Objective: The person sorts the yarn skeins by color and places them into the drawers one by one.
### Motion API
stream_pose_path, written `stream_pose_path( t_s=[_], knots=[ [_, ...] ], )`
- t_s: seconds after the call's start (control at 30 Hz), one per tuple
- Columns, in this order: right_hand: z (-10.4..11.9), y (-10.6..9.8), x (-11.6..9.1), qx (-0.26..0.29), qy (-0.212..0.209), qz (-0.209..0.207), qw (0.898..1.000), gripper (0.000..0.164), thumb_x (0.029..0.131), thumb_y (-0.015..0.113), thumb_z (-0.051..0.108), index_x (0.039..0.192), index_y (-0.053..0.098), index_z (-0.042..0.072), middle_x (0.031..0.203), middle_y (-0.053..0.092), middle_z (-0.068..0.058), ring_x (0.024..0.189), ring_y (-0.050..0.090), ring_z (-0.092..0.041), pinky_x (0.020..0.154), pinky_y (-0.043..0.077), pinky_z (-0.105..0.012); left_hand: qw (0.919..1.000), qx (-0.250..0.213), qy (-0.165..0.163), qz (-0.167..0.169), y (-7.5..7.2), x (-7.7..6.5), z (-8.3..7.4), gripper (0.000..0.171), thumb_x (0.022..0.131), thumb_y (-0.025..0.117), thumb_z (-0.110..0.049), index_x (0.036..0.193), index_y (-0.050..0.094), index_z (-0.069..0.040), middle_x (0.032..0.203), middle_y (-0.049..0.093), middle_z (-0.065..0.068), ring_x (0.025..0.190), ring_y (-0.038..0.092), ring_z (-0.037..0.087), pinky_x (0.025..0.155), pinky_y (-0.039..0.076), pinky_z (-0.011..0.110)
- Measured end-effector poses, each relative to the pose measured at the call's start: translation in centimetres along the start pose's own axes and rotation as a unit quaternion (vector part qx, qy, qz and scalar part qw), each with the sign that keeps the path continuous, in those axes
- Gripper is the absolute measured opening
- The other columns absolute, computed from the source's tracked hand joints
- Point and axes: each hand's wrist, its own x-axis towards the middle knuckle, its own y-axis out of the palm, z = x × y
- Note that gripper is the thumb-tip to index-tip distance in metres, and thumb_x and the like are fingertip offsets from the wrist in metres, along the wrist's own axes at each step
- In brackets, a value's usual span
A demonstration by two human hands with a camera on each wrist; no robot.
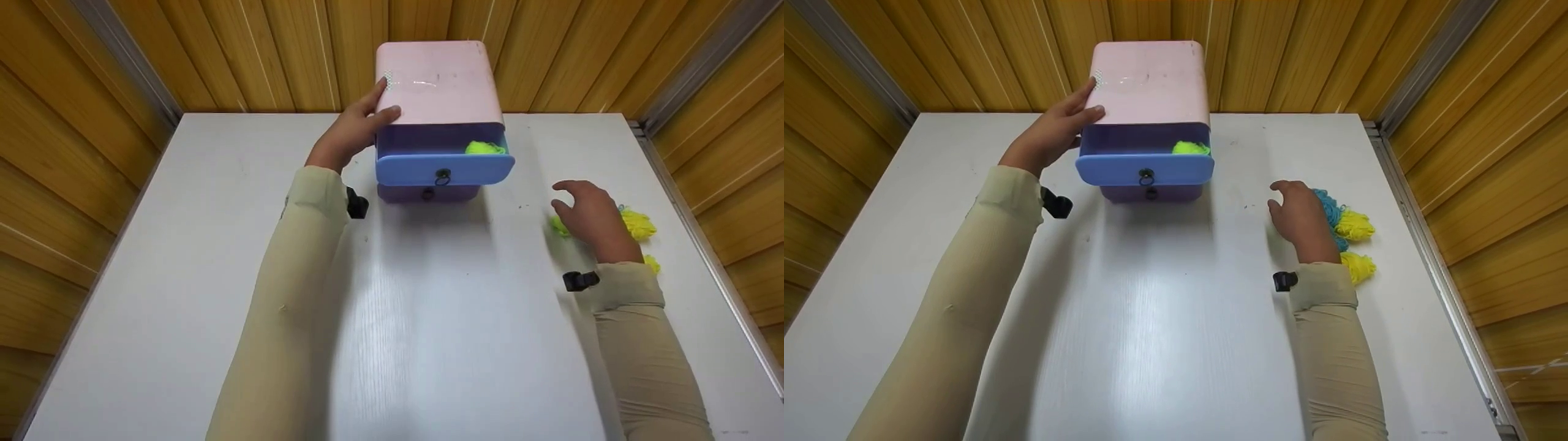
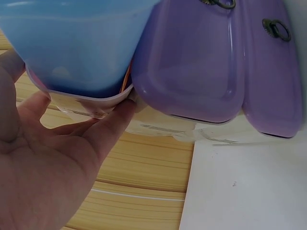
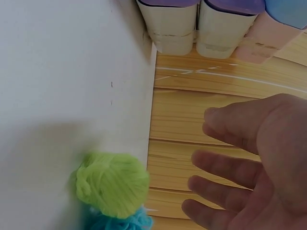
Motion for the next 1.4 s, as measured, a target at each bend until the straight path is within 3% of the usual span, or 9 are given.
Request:
stream_pose_path(
  t_s=[0.17,0.43,0.57,0.8,1.17,1.4],
  knots=[
    [-0.5,0.1,-0.1,-0.002,0.009,0.022,1.000,0.047,0.098,0.054,0.024,0.139,0.047,0.002,0.142,0.043,-0.030,0.131,0.036,-0.050,0.109,0.028,-0.063,1.0000,-0.005,0.005,0.000,-0.1,0.7,0.5,0.077,0.092,0.061,-0.048,0.151,0.012,-0.048,0.161,0.023,-0.002,0.140,0.039,0.016,0.115,0.034,0.036],
    [-1.4,0.5,-0.2,-0.014,0.000,0.044,0.999,0.048,0.092,0.060,0.012,0.136,0.048,-0.002,0.130,0.051,-0.035,0.110,0.052,-0.048,0.095,0.041,-0.062,1.0000,0.000,-0.004,-0.005,0.1,0.1,0.0,0.076,0.093,0.060,-0.047,0.152,0.011,-0.047,0.162,0.019,-0.004,0.143,0.036,0.018,0.116,0.033,0.037],
    [-1.6,0.6,-0.1,-0.014,0.013,0.060,0.998,0.049,0.090,0.062,0.011,0.135,0.049,-0.002,0.128,0.052,-0.035,0.112,0.051,-0.049,0.094,0.041,-0.062,0.9999,0.008,-0.010,-0.004,0.2,-0.8,-0.8,0.076,0.094,0.058,-0.046,0.153,0.010,-0.045,0.163,0.017,-0.004,0.144,0.034,0.020,0.116,0.032,0.038],
    [-1.8,0.8,0.0,0.008,0.060,0.098,0.993,0.052,0.092,0.061,0.011,0.140,0.044,0.001,0.140,0.042,-0.033,0.125,0.041,-0.050,0.105,0.033,-0.065,0.9999,0.005,-0.012,-0.001,0.4,-1.3,-1.2,0.076,0.094,0.058,-0.045,0.153,0.010,-0.045,0.163,0.016,-0.005,0.144,0.034,0.021,0.116,0.032,0.040],
    [-2.3,1.5,-0.2,0.026,0.064,0.080,0.994,0.048,0.095,0.055,0.010,0.141,0.044,0.004,0.145,0.041,-0.029,0.129,0.039,-0.047,0.106,0.033,-0.065,0.9999,0.010,0.001,-0.004,0.3,-1.4,-1.2,0.075,0.094,0.058,-0.044,0.154,0.012,-0.042,0.163,0.017,-0.005,0.144,0.033,0.018,0.115,0.033,0.037],
    [-2.5,2.0,-0.3,0.032,0.061,0.071,0.995,0.047,0.095,0.055,0.009,0.141,0.045,0.002,0.144,0.041,-0.029,0.127,0.040,-0.046,0.104,0.035,-0.065,0.9999,0.008,-0.010,-0.005,0.4,-1.5,-1.3,0.075,0.094,0.058,-0.046,0.152,0.011,-0.046,0.163,0.015,-0.008,0.148,0.026,0.018,0.118,0.029,0.041]
  ],
)
